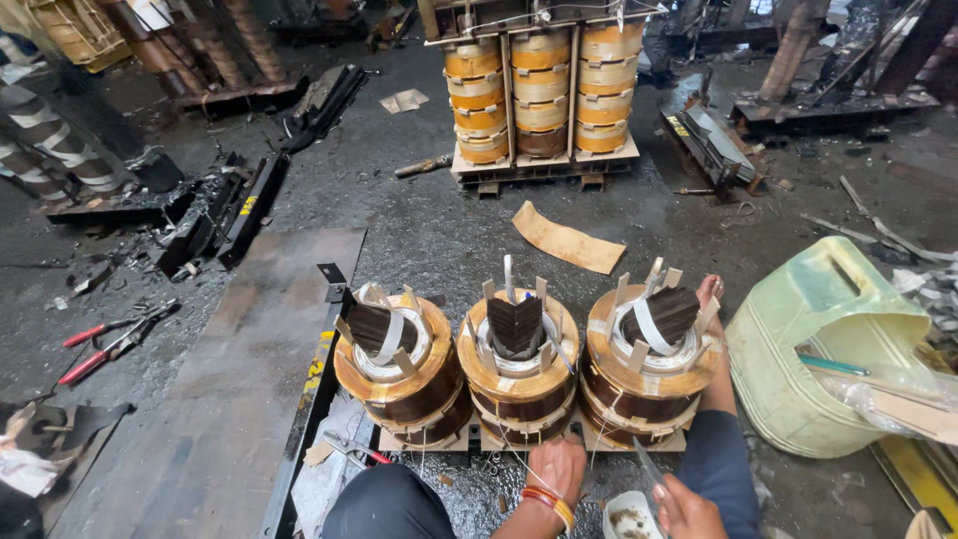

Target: The person is sitting on the floor in a workshop, working on electrical components. They are using a thin wire to tie or secure parts of the components, which appear to be coils or transformers.

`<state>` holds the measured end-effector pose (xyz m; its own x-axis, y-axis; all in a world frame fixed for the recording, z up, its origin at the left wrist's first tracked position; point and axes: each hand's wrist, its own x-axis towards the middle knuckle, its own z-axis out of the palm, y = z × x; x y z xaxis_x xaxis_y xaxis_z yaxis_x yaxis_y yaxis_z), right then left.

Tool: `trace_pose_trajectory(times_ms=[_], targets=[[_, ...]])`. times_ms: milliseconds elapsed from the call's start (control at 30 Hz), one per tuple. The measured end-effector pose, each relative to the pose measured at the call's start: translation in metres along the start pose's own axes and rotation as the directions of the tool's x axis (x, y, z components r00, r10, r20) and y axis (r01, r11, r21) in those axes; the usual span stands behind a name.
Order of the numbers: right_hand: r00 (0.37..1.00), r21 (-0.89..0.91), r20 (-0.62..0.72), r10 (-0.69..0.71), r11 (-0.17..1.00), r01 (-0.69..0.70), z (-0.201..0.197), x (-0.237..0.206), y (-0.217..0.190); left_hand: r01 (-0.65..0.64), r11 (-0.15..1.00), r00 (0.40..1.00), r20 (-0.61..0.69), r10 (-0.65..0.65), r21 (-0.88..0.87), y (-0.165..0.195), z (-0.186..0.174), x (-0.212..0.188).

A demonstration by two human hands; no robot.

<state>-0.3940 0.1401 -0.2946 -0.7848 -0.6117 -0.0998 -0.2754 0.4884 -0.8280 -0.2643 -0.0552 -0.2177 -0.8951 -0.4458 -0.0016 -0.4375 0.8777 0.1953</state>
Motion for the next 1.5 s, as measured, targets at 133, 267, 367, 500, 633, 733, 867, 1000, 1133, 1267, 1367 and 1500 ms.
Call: trace_pose_trajectory(times_ms=[133, 267, 367, 500, 633, 733, 867, 1000, 1133, 1267, 1367, 1500], targets=[[0.959, -0.34, 0.127, -0.253, 0.897, 0.282, 0.011, -0.011, -0.01, 0.233, 0.949, 0.96, 0.207, -0.189, -0.211, 0.005, 0.043, -0.005], [0.822, -0.53, 0.207, -0.531, 0.645, 0.55, -0.017, 0.01, -0.03, 0.313, 0.665, 0.923, 0.383, -0.043, -0.678, 0.0, 0.066, -0.007], [0.911, -0.654, 0.027, -0.411, 0.682, 0.327, -0.023, 0.012, -0.044, 0.556, 0.226, 0.818, 0.574, 0.017, -0.8, -0.009, 0.062, -0.005], [0.92, -0.399, 0.158, -0.357, 0.829, 0.391, -0.011, -0.001, -0.048, 0.647, 0.101, 0.756, 0.653, 0.049, -0.756, -0.017, 0.047, -0.003], [0.879, -0.405, 0.272, -0.391, 0.782, 0.474, -0.011, 0.002, -0.045, 0.655, 0.089, 0.746, 0.661, 0.078, -0.75, -0.01, 0.043, -0.004], [0.962, -0.526, -0.081, -0.262, 0.831, 0.182, -0.014, 0.007, -0.049, 0.652, 0.091, 0.746, 0.659, 0.099, -0.752, -0.001, 0.045, -0.003], [0.959, -0.379, 0.182, -0.216, 0.885, 0.271, -0.012, -0.004, -0.054, 0.662, 0.096, 0.74, 0.668, 0.075, -0.744, 0.001, 0.045, -0.004], [0.923, -0.376, 0.141, -0.357, 0.844, 0.384, -0.016, -0.003, -0.048, 0.635, 0.134, 0.758, 0.647, 0.084, -0.761, -0.001, 0.043, -0.006], [0.956, -0.483, -0.131, -0.264, 0.859, 0.171, -0.017, 0.006, -0.047, 0.603, 0.116, 0.777, 0.614, 0.139, -0.789, 0.006, 0.035, -0.01], [0.975, -0.165, 0.064, -0.212, 0.962, 0.22, -0.012, -0.021, -0.052, 0.406, 0.178, 0.884, 0.435, 0.17, -0.896, 0.008, 0.014, -0.013], [0.994, -0.084, 0.037, -0.099, 0.991, 0.102, -0.024, -0.042, -0.05, 0.115, 0.461, 0.967, 0.205, 0.15, -0.88, 0.009, 0.001, -0.008], [0.988, -0.07, -0.109, -0.107, 0.993, 0.1, -0.039, -0.048, -0.047, -0.041, 0.943, 0.999, -0.025, 0.035, -0.329, 0.002, 0.002, 0.002]])
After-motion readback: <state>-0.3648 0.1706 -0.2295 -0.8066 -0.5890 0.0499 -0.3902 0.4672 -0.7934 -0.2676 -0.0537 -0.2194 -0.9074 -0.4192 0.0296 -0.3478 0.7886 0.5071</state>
